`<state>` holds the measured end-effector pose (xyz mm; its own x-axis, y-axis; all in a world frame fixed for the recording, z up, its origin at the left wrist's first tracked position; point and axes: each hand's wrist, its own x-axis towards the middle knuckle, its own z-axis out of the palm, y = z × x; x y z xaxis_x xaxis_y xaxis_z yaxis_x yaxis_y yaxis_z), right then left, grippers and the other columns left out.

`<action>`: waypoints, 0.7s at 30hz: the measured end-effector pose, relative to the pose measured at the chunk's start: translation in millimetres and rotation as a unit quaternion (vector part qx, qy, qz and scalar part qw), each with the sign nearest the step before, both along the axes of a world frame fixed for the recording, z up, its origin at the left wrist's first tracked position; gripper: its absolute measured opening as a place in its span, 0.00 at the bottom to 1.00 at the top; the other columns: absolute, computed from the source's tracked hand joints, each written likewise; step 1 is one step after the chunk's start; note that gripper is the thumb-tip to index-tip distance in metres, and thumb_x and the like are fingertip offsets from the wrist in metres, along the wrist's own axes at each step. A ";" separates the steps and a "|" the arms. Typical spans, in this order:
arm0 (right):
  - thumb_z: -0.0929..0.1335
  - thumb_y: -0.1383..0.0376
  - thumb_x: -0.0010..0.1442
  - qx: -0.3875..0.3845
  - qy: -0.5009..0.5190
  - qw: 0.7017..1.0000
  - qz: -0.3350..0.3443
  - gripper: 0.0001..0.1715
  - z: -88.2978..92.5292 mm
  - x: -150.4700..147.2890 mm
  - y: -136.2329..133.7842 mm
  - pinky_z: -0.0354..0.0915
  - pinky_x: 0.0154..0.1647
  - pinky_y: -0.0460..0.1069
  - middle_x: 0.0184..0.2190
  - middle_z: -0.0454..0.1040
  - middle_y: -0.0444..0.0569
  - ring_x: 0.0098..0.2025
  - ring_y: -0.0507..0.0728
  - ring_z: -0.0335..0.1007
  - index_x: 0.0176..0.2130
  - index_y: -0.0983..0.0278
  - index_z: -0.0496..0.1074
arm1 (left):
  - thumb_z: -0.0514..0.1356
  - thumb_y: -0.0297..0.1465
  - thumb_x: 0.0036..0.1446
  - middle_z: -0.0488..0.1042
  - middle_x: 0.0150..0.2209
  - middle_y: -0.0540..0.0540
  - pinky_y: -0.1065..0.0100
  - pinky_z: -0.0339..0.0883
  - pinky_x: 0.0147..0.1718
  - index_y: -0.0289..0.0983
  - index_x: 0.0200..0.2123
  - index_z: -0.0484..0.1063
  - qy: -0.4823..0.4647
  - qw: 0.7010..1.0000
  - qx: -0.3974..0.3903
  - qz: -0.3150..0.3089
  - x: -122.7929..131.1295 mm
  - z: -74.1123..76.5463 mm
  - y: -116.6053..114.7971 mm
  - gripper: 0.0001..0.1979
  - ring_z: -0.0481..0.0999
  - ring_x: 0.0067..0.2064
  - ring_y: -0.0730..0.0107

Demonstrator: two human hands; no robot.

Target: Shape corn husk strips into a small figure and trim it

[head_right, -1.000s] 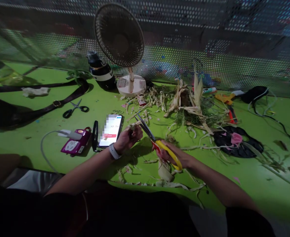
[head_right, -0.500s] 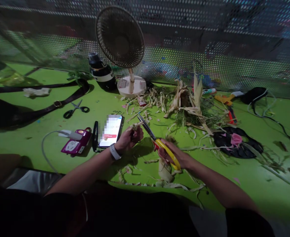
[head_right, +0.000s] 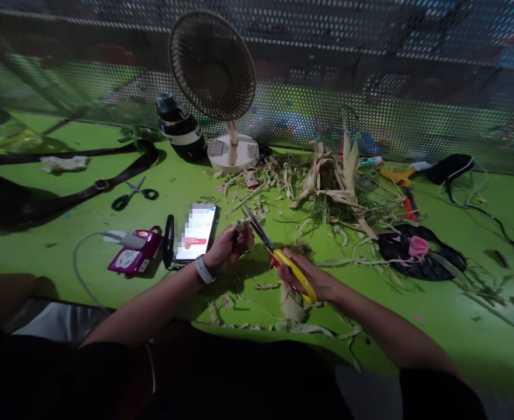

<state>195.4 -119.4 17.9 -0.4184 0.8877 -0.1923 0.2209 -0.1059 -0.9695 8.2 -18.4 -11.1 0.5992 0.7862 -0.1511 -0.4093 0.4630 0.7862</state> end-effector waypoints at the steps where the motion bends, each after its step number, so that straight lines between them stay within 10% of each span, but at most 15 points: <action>1: 0.57 0.33 0.55 -0.006 0.006 1.000 -0.005 0.36 -1.5 0.2 0.2 0.58 0.21 0.46 0.24 0.60 0.40 0.20 0.47 0.54 0.39 0.62 0.60 | 0.61 0.42 0.52 0.51 0.16 0.56 0.74 0.43 0.17 0.36 0.18 0.55 -0.004 1.000 -0.001 -0.001 0.0 0.0 0.0 0.22 0.50 0.17 0.82; 21: 0.58 0.34 0.55 -0.007 -0.005 1.000 -0.024 0.35 1.0 1.9 -2.0 0.57 0.19 0.45 0.23 0.61 0.40 0.20 0.47 0.53 0.38 0.62 0.61 | 0.62 0.39 0.50 0.51 0.16 0.57 0.76 0.43 0.17 0.36 0.18 0.55 -0.017 0.999 -0.039 -0.016 -2.2 -0.2 0.8 0.21 0.50 0.17 0.82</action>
<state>197.3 -121.4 18.9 -0.3733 0.9038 -0.2093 0.2248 -0.1308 -0.9656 6.0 -17.6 -11.3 0.6303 0.7530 -0.1892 -0.4193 0.5353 0.7332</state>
